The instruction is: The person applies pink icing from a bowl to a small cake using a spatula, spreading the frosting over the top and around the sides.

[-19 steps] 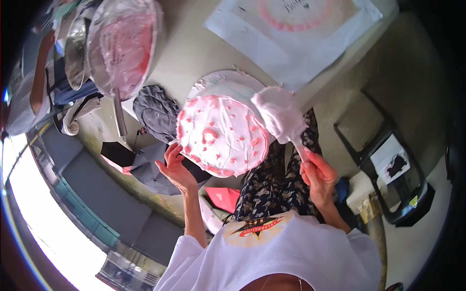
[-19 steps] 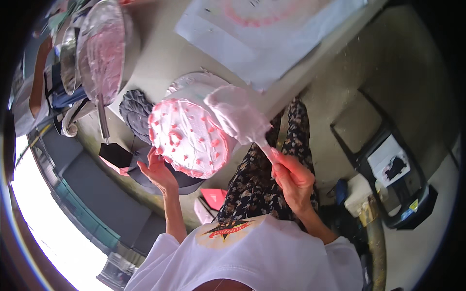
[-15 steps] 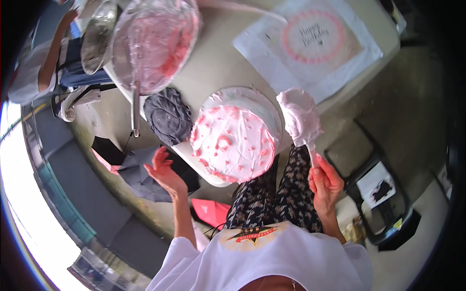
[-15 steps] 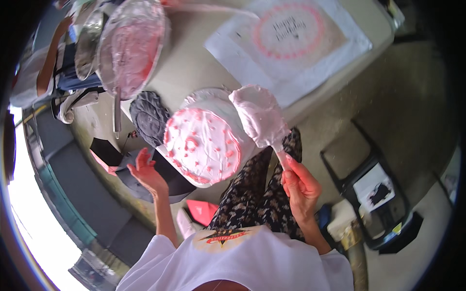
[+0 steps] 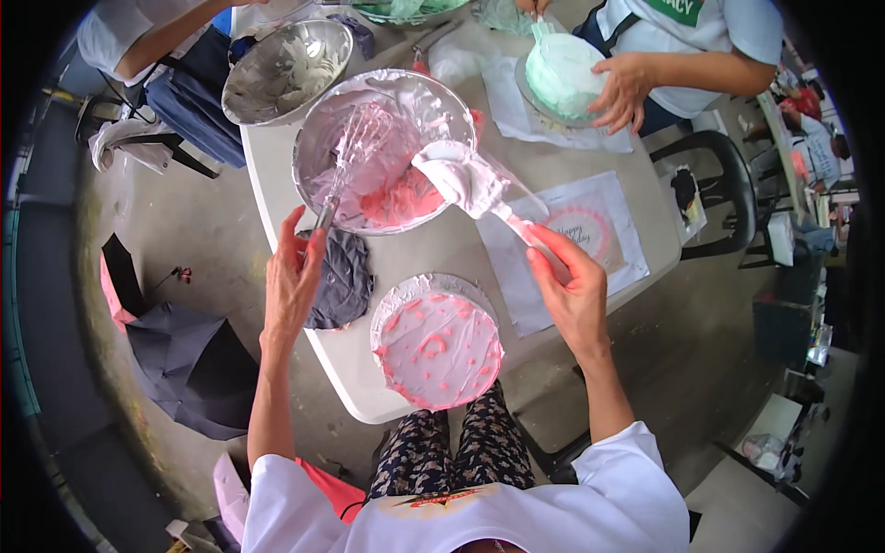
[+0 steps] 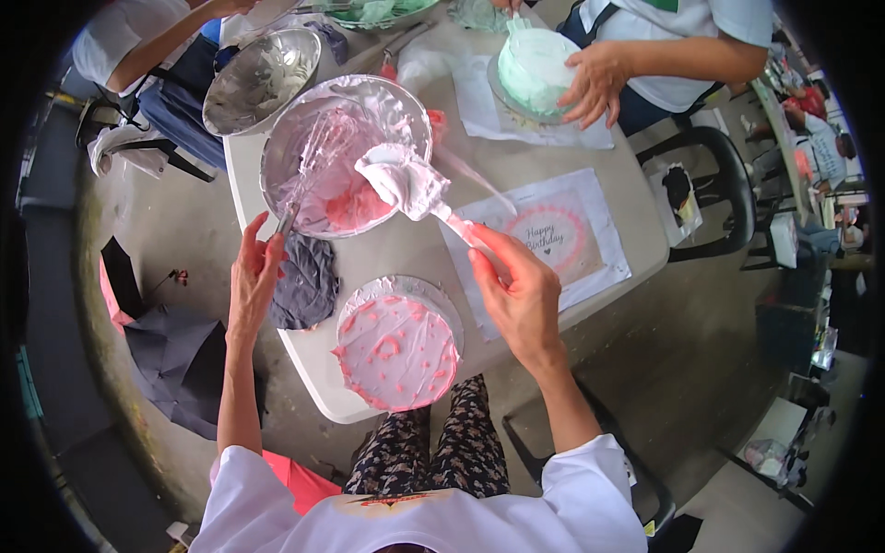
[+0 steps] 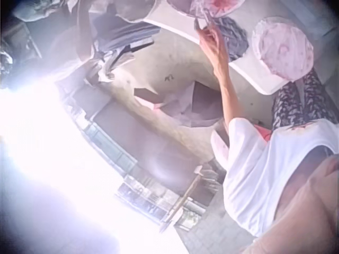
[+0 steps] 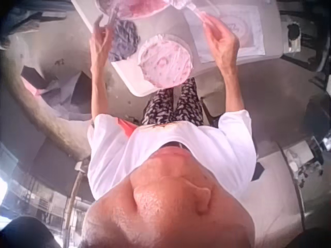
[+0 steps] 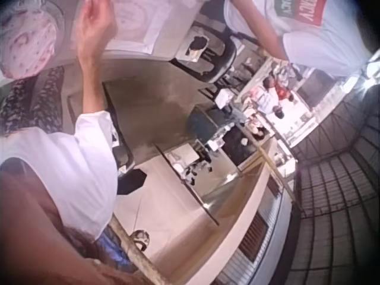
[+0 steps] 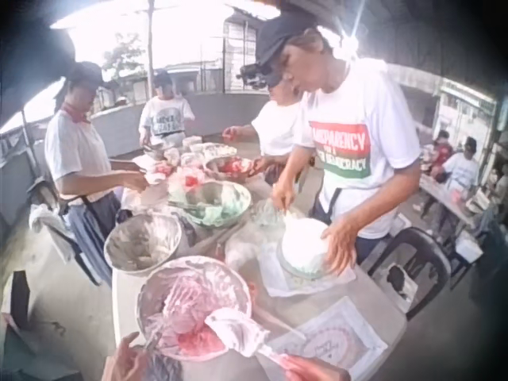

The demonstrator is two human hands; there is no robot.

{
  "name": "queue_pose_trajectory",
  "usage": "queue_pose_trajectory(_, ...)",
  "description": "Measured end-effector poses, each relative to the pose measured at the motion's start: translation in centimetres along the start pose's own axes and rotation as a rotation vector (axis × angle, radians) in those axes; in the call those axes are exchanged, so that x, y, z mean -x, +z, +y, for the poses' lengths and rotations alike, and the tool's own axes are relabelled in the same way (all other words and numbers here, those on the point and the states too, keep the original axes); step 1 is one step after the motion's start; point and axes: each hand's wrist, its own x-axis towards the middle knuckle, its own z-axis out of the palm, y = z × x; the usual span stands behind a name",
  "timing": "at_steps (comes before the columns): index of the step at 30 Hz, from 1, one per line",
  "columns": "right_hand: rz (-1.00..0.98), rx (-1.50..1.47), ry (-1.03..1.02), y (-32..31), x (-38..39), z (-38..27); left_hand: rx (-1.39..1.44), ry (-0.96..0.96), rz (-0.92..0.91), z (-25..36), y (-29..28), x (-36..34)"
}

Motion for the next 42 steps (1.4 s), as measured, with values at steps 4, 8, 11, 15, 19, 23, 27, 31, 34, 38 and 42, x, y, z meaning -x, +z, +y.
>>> queue_pose_trajectory(4, -0.068, 0.061, 0.067, 0.7, -0.9, 0.0, -0.003, -0.068, -0.060, 1.1, 0.4, -0.3)
queue_pose_trajectory(8, -0.083, 0.015, 0.113, 1.2, -1.1, 0.3, 0.008, -0.074, -0.052, 1.2, 0.6, -0.6)
queue_pose_trajectory(11, -0.088, 0.008, 0.095, 1.6, -1.1, 0.4, -0.023, -0.046, -0.050, 1.0, 0.6, -0.7)
queue_pose_trajectory(15, -0.100, 0.010, 0.135, 1.7, -1.2, 0.1, -0.072, -0.066, -0.058, 1.8, 0.7, -0.8)
queue_pose_trajectory(19, -0.091, 0.100, 0.137, 1.8, -1.8, 0.6, -0.100, 0.031, 0.000, 0.9, 1.1, -1.1)
queue_pose_trajectory(23, -0.074, 0.181, 0.148, 1.9, -2.8, 1.3, -0.123, -0.016, -0.009, 1.4, 1.2, -0.7)
queue_pose_trajectory(27, -0.083, 0.204, 0.148, 2.2, -3.1, 0.7, -0.107, -0.044, -0.011, 1.3, 0.8, -0.2)
queue_pose_trajectory(31, -0.152, 0.151, 0.000, 2.6, -2.1, 0.6, -0.018, 0.009, 0.022, 0.3, 0.4, -0.5)
queue_pose_trajectory(34, -0.193, 0.158, -0.011, 2.3, -1.4, 0.8, 0.013, -0.044, -0.016, 0.7, 0.3, -0.5)
queue_pose_trajectory(38, -0.141, 0.098, 0.138, 2.7, -2.8, 1.1, 0.060, -0.042, -0.009, 1.3, 0.0, 0.2)
queue_pose_trajectory(42, -0.152, 0.100, 0.243, 3.9, -5.1, 1.7, 0.043, -0.025, 0.007, 1.5, 0.1, 0.9)
